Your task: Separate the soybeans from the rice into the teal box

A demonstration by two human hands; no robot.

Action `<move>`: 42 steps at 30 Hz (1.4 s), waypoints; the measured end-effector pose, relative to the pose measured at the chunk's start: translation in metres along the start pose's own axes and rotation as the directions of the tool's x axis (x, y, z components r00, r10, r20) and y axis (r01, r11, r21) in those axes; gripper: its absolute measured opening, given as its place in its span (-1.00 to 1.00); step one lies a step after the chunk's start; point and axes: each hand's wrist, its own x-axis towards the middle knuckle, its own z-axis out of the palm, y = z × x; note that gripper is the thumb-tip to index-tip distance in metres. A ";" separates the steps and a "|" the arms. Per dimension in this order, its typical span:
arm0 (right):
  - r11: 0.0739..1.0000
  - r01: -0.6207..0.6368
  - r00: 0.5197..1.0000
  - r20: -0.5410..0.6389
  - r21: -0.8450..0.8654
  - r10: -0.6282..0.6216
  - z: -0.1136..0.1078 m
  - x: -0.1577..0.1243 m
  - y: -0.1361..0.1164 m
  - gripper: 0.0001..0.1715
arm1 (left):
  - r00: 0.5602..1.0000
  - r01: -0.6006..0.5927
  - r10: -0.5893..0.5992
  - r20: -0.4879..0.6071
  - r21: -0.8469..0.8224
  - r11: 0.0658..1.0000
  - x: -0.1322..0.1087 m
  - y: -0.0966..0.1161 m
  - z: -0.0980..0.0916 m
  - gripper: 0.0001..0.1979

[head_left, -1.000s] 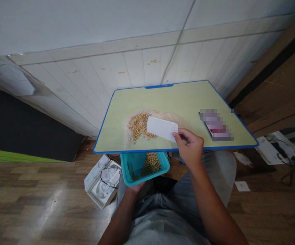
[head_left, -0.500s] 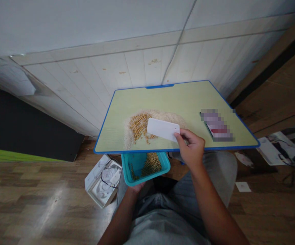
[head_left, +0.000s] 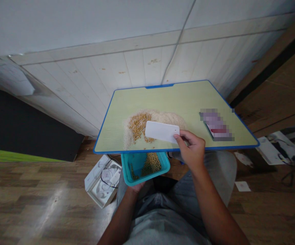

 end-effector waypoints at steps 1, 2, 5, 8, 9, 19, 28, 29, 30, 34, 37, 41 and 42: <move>1.000 -0.005 1.000 -0.004 -0.002 0.005 0.000 0.000 0.000 -0.80 | 1.000 0.002 -0.002 -0.006 0.001 1.000 0.000 0.000 0.000 -0.18; 1.000 -0.008 1.000 -0.005 -0.001 0.008 0.000 0.000 -0.001 -0.79 | 1.000 0.005 -0.004 -0.008 0.004 1.000 0.000 -0.001 0.000 -0.17; 1.000 -0.006 1.000 0.020 0.012 0.006 0.001 -0.001 -0.001 -0.80 | 1.000 0.013 -0.013 -0.016 0.006 1.000 0.000 -0.001 0.000 -0.16; 1.000 0.000 0.999 0.035 0.023 -0.001 0.001 -0.002 -0.001 -0.80 | 0.999 0.016 -0.016 -0.047 -0.014 1.000 -0.002 0.000 0.003 -0.17; 1.000 0.002 0.999 0.037 0.026 -0.003 0.001 -0.003 0.000 -0.80 | 0.998 0.018 -0.019 -0.052 -0.026 0.999 -0.003 0.000 0.005 -0.16; 0.999 0.000 0.992 0.123 0.047 -0.006 -0.001 -0.006 -0.001 -0.79 | 0.999 0.030 -0.028 0.044 -0.052 0.998 -0.006 0.003 0.011 -0.14; 0.996 0.007 0.985 0.173 0.092 -0.023 0.001 -0.008 -0.002 -0.84 | 0.996 0.003 -0.003 0.091 -0.003 1.000 -0.005 0.002 0.010 -0.28; 0.996 0.004 0.984 0.177 0.095 -0.021 0.001 -0.008 -0.001 -0.84 | 0.995 0.013 -0.012 0.099 -0.004 1.000 -0.006 0.002 0.012 -0.29; 0.995 0.002 0.983 0.181 0.098 -0.019 0.001 -0.009 -0.001 -0.84 | 0.994 0.025 -0.024 0.102 -0.007 1.000 -0.007 0.003 0.014 -0.29; 0.994 -0.001 0.982 0.189 0.111 -0.020 0.001 -0.011 -0.001 -0.83 | 0.997 0.030 -0.028 0.065 -0.035 0.999 -0.012 0.004 0.023 -0.28; 0.995 0.000 0.982 0.186 0.104 -0.019 0.000 -0.013 -0.001 -0.80 | 1.000 0.016 -0.017 -0.018 -0.045 0.999 -0.012 0.004 0.025 -0.31; 0.998 0.010 0.997 0.071 0.065 -0.015 -0.003 -0.013 -0.002 -0.83 | 0.998 0.010 -0.013 -0.062 -0.052 0.999 -0.013 0.005 0.021 -0.28; 0.998 0.011 1.000 0.020 0.058 -0.013 -0.004 -0.013 -0.002 -0.85 | 0.999 0.011 -0.013 -0.049 -0.053 0.999 -0.014 0.006 0.020 -0.27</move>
